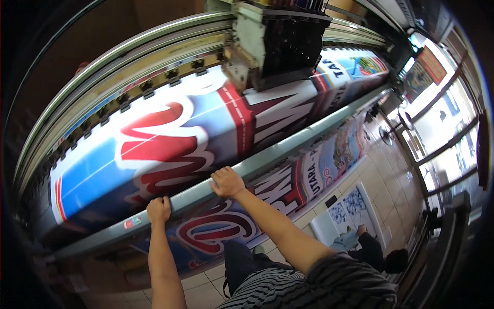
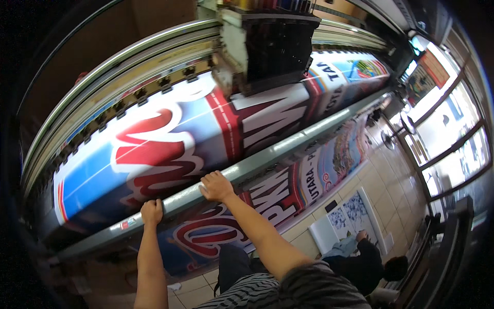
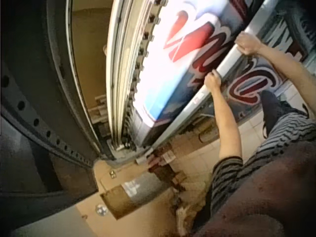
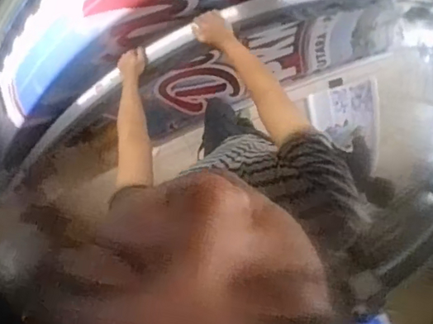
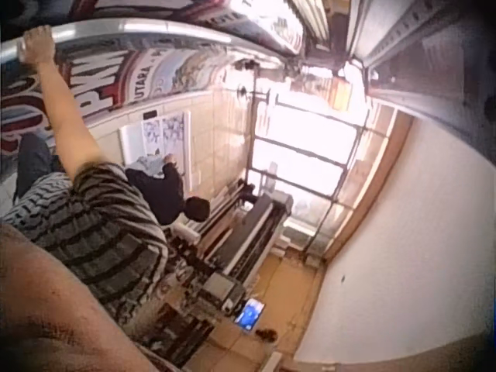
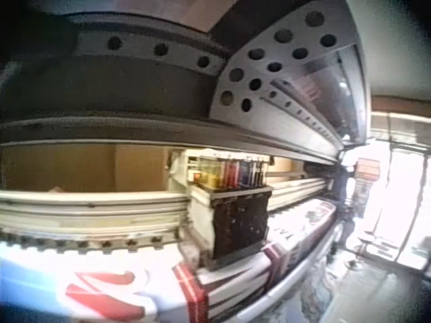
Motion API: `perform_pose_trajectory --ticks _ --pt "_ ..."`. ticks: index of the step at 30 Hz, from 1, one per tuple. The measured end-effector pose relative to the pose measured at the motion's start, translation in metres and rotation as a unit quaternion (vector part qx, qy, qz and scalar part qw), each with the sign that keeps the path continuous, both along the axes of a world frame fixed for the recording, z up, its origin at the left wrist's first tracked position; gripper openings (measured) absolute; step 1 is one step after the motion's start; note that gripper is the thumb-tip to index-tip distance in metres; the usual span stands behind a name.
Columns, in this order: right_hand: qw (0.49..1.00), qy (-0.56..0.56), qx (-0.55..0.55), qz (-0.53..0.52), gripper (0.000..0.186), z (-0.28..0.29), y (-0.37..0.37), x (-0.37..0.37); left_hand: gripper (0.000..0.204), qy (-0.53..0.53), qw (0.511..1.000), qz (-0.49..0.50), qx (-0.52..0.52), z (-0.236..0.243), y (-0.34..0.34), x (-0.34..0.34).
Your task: Operating a large format printer and cutting printed banners using scissors.
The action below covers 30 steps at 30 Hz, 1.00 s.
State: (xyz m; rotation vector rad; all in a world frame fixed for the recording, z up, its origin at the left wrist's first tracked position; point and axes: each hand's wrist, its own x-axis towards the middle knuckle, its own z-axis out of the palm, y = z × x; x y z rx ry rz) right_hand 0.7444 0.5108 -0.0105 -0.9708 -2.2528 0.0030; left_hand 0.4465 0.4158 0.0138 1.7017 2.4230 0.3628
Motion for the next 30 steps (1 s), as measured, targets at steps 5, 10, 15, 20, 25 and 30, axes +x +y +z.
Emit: perform_pose_trajectory --ticks 5,10,15,20,25,30 --pt "0.999 -0.038 -0.018 0.002 0.031 0.006 0.0 0.003 0.05 0.003 1.0 -0.001 0.009 0.001 0.002 0.001" --pt "0.999 -0.019 -0.025 -0.015 0.032 0.002 -0.001 -0.001 0.049 -0.001 1.0 0.006 0.005 -0.002 0.002 0.001" --pt "0.998 -0.021 -0.053 -0.03 0.034 -0.001 -0.002 -0.001 0.05 0.0 1.0 0.01 0.013 -0.001 0.001 0.002" --pt "0.997 -0.021 -0.064 -0.032 0.036 -0.004 -0.003 0.0 0.05 0.014 1.0 -0.002 0.02 -0.002 0.001 0.003" --pt "0.997 -0.032 -0.065 -0.032 0.037 -0.005 -0.003 0.0 0.051 0.007 1.0 0.004 0.026 -0.006 0.002 0.002" --pt "0.996 -0.039 -0.078 -0.035 0.037 -0.003 -0.004 0.0 0.051 0.032 0.998 0.003 0.046 -0.012 0.0 -0.001"
